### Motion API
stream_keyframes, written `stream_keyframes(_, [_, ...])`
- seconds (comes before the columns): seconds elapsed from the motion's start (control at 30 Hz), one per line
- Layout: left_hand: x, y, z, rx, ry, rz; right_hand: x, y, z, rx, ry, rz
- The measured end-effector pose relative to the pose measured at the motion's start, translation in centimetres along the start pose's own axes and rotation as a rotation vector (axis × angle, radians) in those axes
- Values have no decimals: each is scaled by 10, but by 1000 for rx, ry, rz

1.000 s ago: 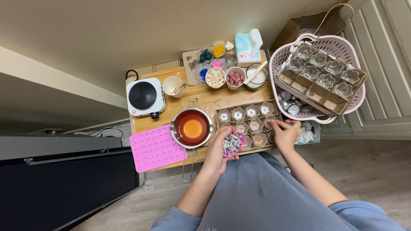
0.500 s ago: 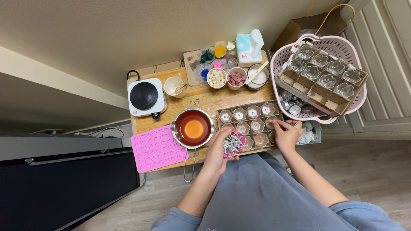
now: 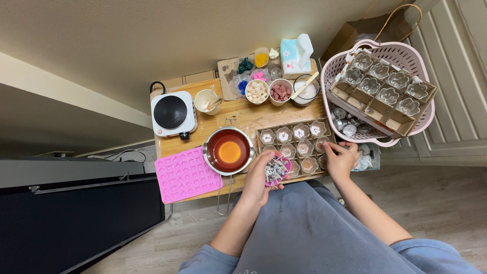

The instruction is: Placing candle wicks into small glass jars at a workshop station.

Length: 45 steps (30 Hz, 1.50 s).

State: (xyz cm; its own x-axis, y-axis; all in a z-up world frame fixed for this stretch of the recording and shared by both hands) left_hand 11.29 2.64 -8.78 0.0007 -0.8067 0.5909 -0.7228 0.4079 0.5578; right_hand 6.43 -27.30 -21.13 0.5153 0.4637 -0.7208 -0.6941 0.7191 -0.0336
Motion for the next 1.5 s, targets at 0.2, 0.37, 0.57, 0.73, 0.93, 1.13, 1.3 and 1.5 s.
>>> stream_keyframes(0.2, [2,-2,0,6,13,16,-4,2,4,-17,8,7])
stream_keyframes(0.37, [1,-5,3,8,20,28,-12,3,4,-39,-7,-3])
stream_keyframes(0.57, [1,-7,4,3,27,24,-26,3,12,-110,-135,-21])
stream_keyframes(0.73, [3,-8,6,-7,20,26,-37,1,14,-92,-230,-19])
stream_keyframes(0.93, [5,-8,8,13,12,48,-56,-6,37,15,-173,58])
stream_keyframes(1.13, [4,-7,13,-13,18,22,-58,-11,125,-726,177,150])
stream_keyframes(1.3, [1,-5,19,-12,27,11,-30,-16,149,-876,525,352])
stream_keyframes(1.5, [8,3,14,5,57,62,-45,-14,180,-796,216,345])
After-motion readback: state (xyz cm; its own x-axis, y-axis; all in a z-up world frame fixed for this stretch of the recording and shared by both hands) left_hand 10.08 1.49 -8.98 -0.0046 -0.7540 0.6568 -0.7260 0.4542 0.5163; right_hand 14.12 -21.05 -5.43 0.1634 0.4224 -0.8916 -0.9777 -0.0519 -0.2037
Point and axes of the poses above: each hand's wrist, its own y-axis away from the middle knuckle, its own x-axis out of the palm, z = x × y, the point moved 10 cm from there along -y, towards the middle knuckle, and after that the axes turned 2 degrees about x, right-handed, at the moved point
